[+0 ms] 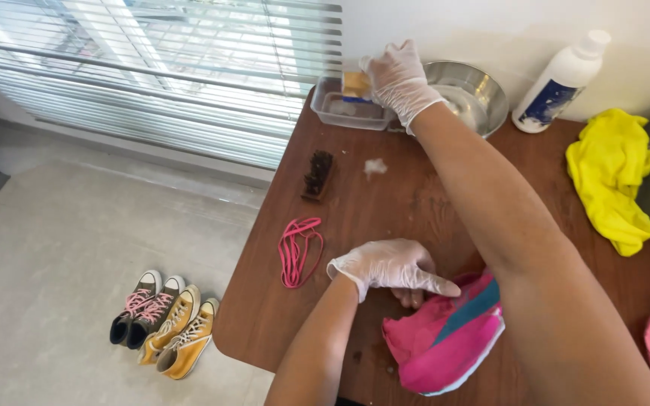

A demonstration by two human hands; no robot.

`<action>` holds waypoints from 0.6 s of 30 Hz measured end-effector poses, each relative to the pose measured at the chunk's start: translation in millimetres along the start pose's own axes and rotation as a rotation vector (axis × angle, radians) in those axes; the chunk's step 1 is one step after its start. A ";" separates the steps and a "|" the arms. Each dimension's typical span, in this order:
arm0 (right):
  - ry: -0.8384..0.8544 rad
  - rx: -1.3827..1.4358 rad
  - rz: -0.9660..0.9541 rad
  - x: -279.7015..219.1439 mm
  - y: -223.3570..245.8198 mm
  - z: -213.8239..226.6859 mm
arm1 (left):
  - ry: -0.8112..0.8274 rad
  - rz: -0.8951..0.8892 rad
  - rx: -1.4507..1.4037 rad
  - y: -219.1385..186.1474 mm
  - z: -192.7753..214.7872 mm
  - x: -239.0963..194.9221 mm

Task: The person scrubs the sole and upper parts of a pink and blue sneaker using a brush and a cleaning solution. They dip the brush into a metal bowl of water and continue scrubbing different sections of the shoe.

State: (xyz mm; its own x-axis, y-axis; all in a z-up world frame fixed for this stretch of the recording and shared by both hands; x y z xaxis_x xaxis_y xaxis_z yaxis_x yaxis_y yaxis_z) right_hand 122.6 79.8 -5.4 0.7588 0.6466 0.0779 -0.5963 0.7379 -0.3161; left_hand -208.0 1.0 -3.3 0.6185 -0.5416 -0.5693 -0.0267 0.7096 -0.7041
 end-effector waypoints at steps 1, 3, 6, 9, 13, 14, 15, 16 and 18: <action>-0.004 0.003 0.005 3.3 3.2 -4.0 | -0.004 0.005 -0.001 -0.5 0.7 -1.2; 0.070 0.008 -0.021 8.0 6.2 -18.3 | 0.038 -0.035 -0.032 -5.9 -2.6 -3.3; 0.146 -0.045 -0.039 14.3 10.1 -41.1 | 0.024 0.071 0.142 -9.6 1.8 -17.7; 0.164 0.052 -0.033 21.2 16.1 -63.6 | 0.012 0.047 0.199 -11.2 0.0 -15.8; 0.173 -0.006 -0.030 5.5 21.8 -40.7 | -0.003 0.034 0.264 -18.6 4.2 -27.8; 0.125 0.047 -0.042 5.5 19.2 -38.1 | 0.013 0.073 0.281 -18.1 3.9 -31.7; 0.076 0.099 -0.054 4.9 16.2 -35.1 | 0.029 0.112 0.299 -17.8 3.3 -36.0; 0.077 0.096 -0.056 2.8 12.8 -29.2 | 0.028 0.108 0.299 -18.8 2.6 -37.2; 0.025 0.573 -0.225 -5.7 -9.2 -18.7 | 0.060 0.153 0.316 -19.0 -0.7 -38.5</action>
State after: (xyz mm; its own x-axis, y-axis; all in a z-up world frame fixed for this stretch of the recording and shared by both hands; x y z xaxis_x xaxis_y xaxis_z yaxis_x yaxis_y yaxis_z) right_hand 128.7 65.6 -20.6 0.8840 0.4637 0.0595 -0.4619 0.8467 0.2641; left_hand -231.9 8.0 31.7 0.5785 -0.4374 -0.6885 0.1346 0.8837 -0.4483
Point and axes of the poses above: each hand's wrist, its own x-axis towards the middle knuckle, its own z-axis out of the back of the hand, y = z × x, the point moved 7 cm from there along x, towards the middle knuckle, and after that the axes turned 11 degrees about x, right-handed, at the moved point
